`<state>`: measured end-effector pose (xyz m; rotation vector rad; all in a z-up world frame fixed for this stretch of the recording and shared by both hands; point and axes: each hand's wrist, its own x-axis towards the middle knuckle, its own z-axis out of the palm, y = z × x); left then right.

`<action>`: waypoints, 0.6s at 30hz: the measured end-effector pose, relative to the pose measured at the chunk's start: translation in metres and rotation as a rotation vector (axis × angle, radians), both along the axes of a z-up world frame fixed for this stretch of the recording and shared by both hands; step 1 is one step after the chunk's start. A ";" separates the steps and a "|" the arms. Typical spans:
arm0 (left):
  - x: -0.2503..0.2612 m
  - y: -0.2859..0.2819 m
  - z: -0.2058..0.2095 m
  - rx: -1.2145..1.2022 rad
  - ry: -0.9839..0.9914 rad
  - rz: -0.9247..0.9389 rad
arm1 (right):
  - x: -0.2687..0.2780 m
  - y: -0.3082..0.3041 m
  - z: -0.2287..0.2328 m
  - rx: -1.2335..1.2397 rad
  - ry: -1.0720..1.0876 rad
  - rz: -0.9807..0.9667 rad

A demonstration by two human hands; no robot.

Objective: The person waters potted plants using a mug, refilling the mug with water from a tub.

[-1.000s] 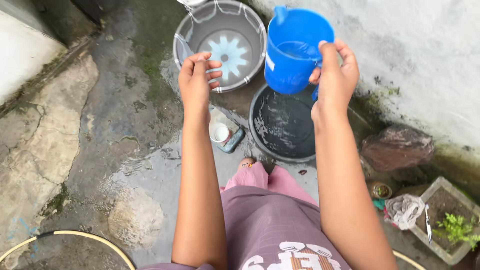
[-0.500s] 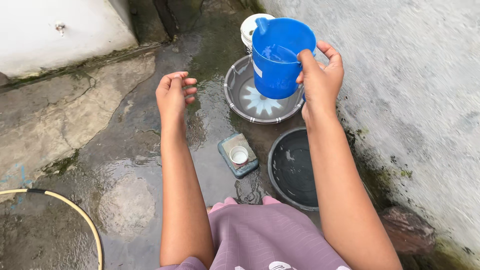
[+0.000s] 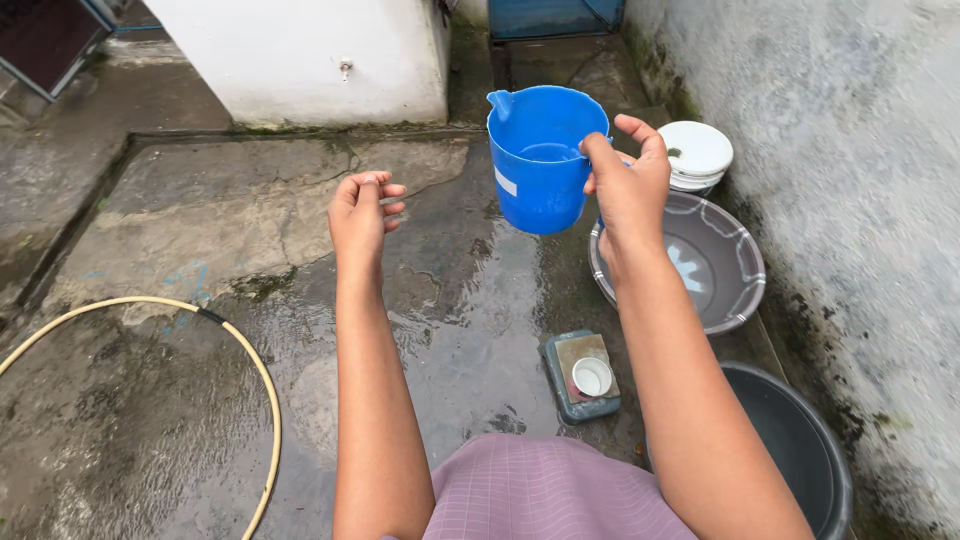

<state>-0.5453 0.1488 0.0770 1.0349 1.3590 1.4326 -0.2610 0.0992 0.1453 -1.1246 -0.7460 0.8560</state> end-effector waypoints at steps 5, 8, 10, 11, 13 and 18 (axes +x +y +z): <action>-0.092 -0.023 -0.002 0.047 -0.007 0.186 | -0.091 0.039 -0.001 0.056 0.040 0.194; -0.141 -0.049 -0.004 0.005 0.049 0.234 | -0.142 0.055 -0.002 -0.036 0.045 0.264; -0.171 -0.064 -0.006 -0.043 -0.050 0.377 | -0.171 0.064 -0.006 -0.034 0.041 0.326; -0.182 -0.069 -0.009 -0.057 -0.055 0.408 | -0.184 0.068 -0.011 -0.029 0.034 0.358; -0.201 -0.074 -0.012 0.039 -0.087 0.548 | -0.208 0.079 -0.019 -0.042 0.015 0.430; -0.243 -0.080 -0.010 -0.003 -0.040 0.631 | -0.268 0.122 -0.029 -0.087 -0.012 0.582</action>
